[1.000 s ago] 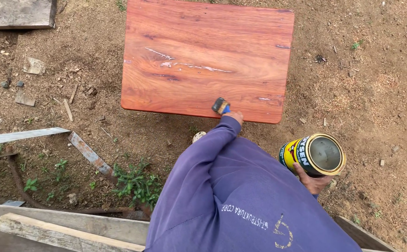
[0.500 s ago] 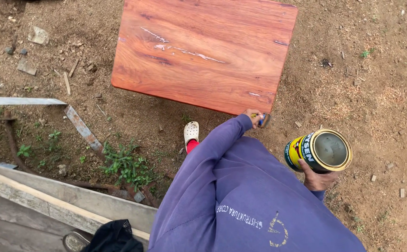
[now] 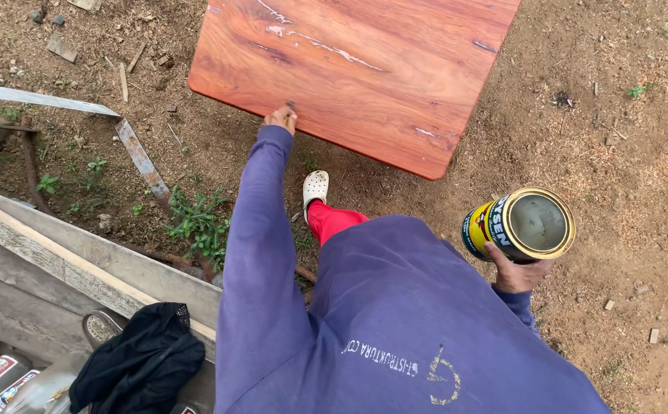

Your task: Apply a liquid sanding sealer or varnish to the surface and legs of a wooden table using a paintbrush.

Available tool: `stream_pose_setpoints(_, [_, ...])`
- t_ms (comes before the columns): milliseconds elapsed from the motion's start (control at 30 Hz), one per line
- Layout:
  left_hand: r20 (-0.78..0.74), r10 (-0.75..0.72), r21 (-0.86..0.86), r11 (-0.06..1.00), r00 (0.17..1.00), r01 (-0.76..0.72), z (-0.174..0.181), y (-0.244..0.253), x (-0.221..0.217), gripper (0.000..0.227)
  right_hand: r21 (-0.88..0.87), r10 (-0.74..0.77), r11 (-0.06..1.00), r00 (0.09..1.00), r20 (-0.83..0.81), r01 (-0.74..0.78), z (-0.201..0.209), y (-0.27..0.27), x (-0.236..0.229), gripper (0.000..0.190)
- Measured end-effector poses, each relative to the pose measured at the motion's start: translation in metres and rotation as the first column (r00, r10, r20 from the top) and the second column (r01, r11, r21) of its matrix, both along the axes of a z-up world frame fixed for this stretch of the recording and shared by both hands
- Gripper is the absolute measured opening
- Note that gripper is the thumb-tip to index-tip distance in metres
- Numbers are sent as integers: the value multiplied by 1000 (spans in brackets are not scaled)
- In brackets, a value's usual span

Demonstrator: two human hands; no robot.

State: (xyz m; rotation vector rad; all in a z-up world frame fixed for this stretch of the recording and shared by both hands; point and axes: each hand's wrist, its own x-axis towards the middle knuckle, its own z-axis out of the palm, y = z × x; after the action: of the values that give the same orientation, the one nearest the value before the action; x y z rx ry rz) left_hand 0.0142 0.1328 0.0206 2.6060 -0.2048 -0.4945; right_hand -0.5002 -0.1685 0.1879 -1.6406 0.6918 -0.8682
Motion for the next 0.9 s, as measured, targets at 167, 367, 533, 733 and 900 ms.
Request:
stream_pose_setpoints(167, [24,-99,340,937,995,85,16,-58,-30,25,7,-48,999,997,-58,48,2,-1,-23,91])
stream_pose_setpoints(367, [-27,-570,478,714,821,511,-27,-195,-184,27,9,-111,994,992,-57,112,4,-1,-50,93])
stream_pose_setpoints(533, [18,-805,116,591,594,798,-18,-248,-295,24,-99,-197,976,980,-34,193,10,12,-58,93])
stream_pose_setpoints(733, [-70,-593,-673,622,802,401,-50,-215,-248,21,82,-231,967,964,-129,242,16,29,-59,80])
stream_pose_setpoints(900, [-371,-303,-646,763,878,-10,-16,-116,-122,15,83,-215,971,971,-106,224,19,32,-55,92])
